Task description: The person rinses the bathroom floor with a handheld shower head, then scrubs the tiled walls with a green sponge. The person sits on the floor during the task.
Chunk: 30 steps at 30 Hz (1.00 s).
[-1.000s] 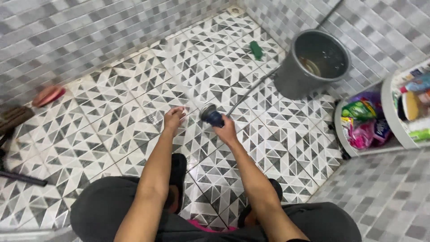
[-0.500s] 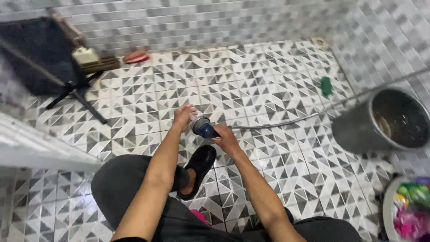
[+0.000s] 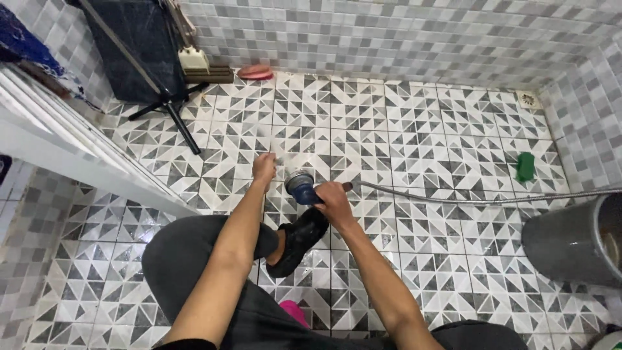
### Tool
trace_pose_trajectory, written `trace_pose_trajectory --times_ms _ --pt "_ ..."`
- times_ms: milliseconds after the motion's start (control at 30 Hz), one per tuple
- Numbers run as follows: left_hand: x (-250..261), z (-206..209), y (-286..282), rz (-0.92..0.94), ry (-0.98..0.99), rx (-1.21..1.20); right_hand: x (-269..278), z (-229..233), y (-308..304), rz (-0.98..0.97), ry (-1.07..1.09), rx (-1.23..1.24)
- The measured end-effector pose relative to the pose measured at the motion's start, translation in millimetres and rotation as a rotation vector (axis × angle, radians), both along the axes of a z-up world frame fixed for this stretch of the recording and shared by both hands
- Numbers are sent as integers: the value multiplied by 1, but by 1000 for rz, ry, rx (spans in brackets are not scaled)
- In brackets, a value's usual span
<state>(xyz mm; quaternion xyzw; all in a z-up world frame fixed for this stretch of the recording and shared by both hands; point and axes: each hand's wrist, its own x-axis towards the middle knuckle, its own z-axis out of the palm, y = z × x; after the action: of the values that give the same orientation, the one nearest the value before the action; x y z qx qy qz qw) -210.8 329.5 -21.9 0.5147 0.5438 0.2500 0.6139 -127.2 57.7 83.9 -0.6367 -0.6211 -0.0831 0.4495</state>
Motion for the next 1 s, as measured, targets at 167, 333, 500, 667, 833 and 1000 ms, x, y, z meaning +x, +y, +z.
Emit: trace_pose_trajectory --times_ms 167,333,500,667,833,1000 --pt "-9 37 -17 -45 -217 -195 7 -15 8 -14 -28 -6" --pt "-9 48 -29 -136 -211 -244 5 -2 4 -24 -47 -18" --pt "-7 63 -39 -162 -201 -280 4 -2 5 -27 -20 -27" --pt "-1 36 -30 -165 -240 -293 3 17 9 -23 -50 63" --pt "0 54 -34 -175 -282 -306 5 23 12 -39 -78 72" --pt "15 108 -45 -43 -434 -306 7 19 18 -35 -123 75"
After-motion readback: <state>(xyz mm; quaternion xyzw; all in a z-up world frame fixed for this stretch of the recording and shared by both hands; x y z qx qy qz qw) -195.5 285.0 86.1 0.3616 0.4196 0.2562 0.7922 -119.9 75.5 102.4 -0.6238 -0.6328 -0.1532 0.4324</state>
